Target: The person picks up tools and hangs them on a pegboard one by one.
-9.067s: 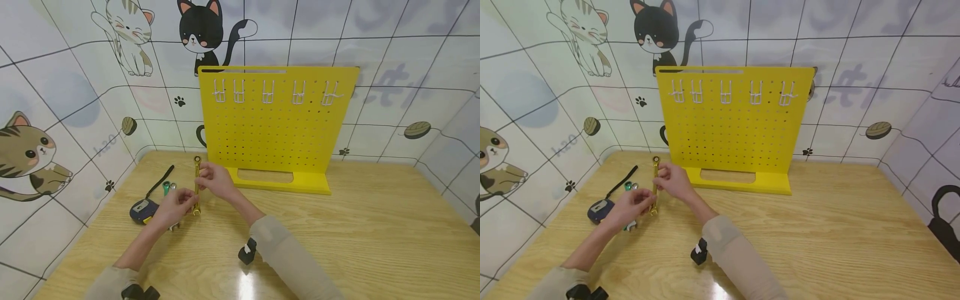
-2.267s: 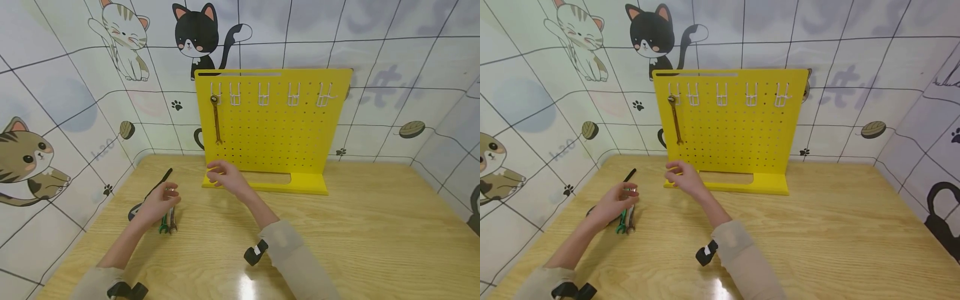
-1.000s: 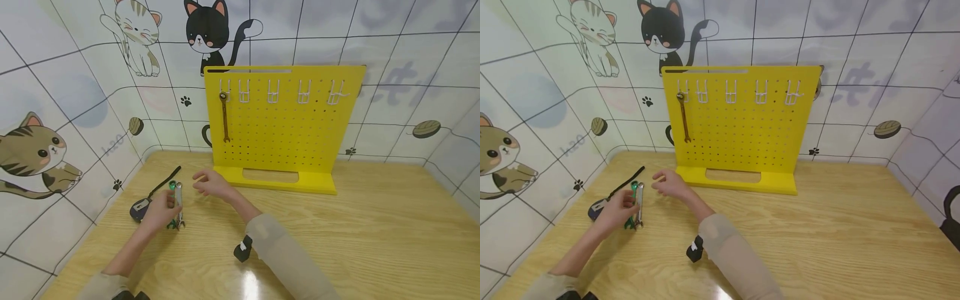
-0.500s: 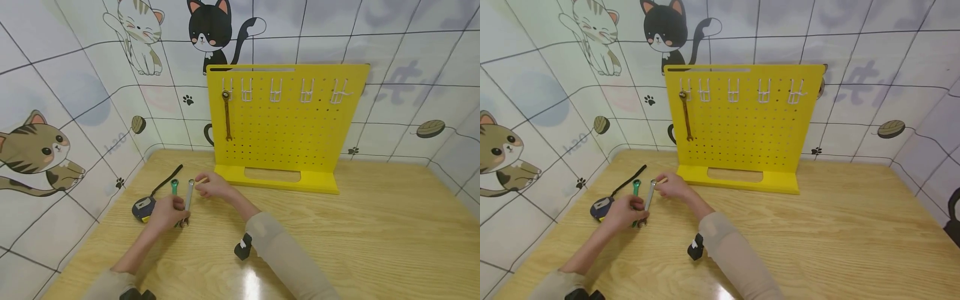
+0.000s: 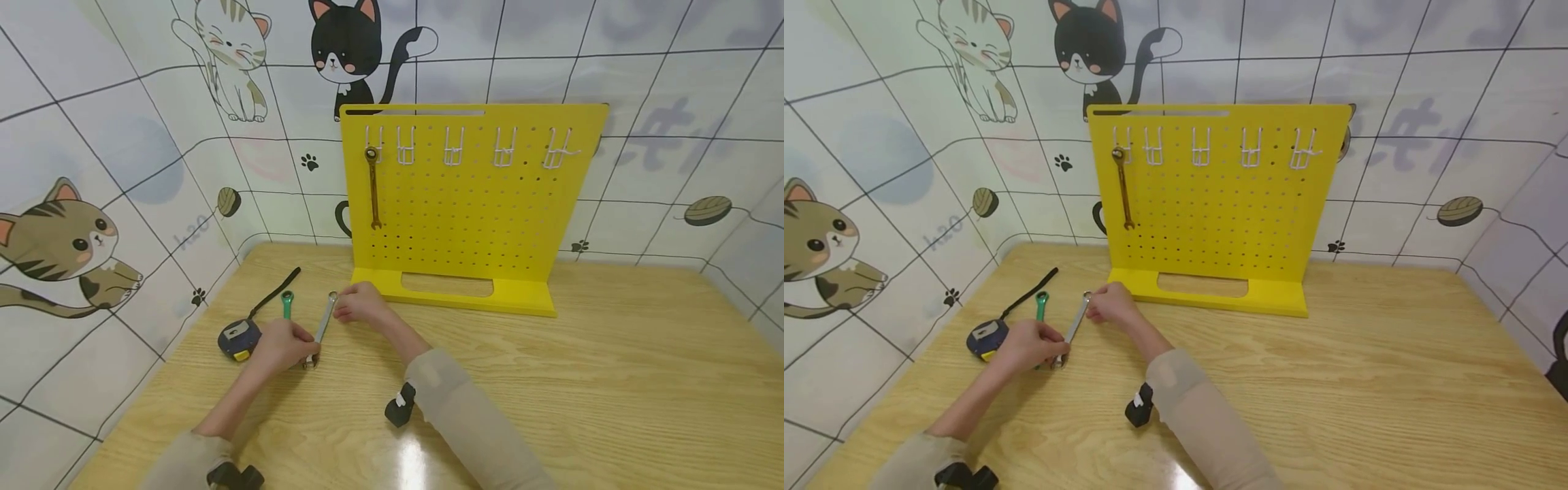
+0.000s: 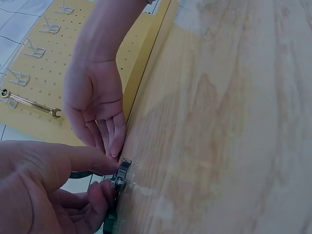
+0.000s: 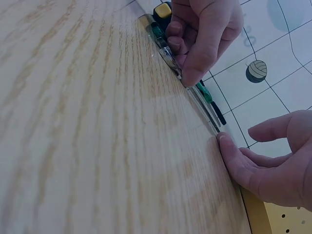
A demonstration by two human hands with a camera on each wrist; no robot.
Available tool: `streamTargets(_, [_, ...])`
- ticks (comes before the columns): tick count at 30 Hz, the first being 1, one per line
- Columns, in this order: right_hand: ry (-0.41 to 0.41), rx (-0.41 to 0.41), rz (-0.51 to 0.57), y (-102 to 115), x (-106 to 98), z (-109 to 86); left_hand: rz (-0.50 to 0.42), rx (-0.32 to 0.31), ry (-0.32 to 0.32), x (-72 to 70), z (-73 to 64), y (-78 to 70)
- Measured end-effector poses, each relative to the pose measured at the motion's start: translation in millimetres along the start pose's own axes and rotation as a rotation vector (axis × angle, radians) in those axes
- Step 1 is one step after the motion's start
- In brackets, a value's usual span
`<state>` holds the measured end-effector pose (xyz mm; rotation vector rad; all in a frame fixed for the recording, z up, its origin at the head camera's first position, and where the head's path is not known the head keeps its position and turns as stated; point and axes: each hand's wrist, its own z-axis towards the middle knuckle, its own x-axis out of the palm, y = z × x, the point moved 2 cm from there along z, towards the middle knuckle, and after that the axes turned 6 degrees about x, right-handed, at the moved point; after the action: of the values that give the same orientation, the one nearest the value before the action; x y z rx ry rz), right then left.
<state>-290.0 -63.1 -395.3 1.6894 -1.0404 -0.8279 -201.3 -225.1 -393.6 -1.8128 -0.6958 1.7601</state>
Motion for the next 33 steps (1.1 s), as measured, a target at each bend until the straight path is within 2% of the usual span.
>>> streamTargets(9, [-0.051,-0.021,0.000,-5,5,3.1,0.041,-0.028,0.019,1.0,1.9,-4.1])
streamTargets(24, [-0.040,-0.061,-0.063,-10,11,3.3,-0.176,0.036,0.095,3.6,3.1,-3.3])
streamTargets(33, [0.034,-0.045,0.009,-11,10,1.6,-0.252,-0.007,0.080,1.8,2.5,-5.3])
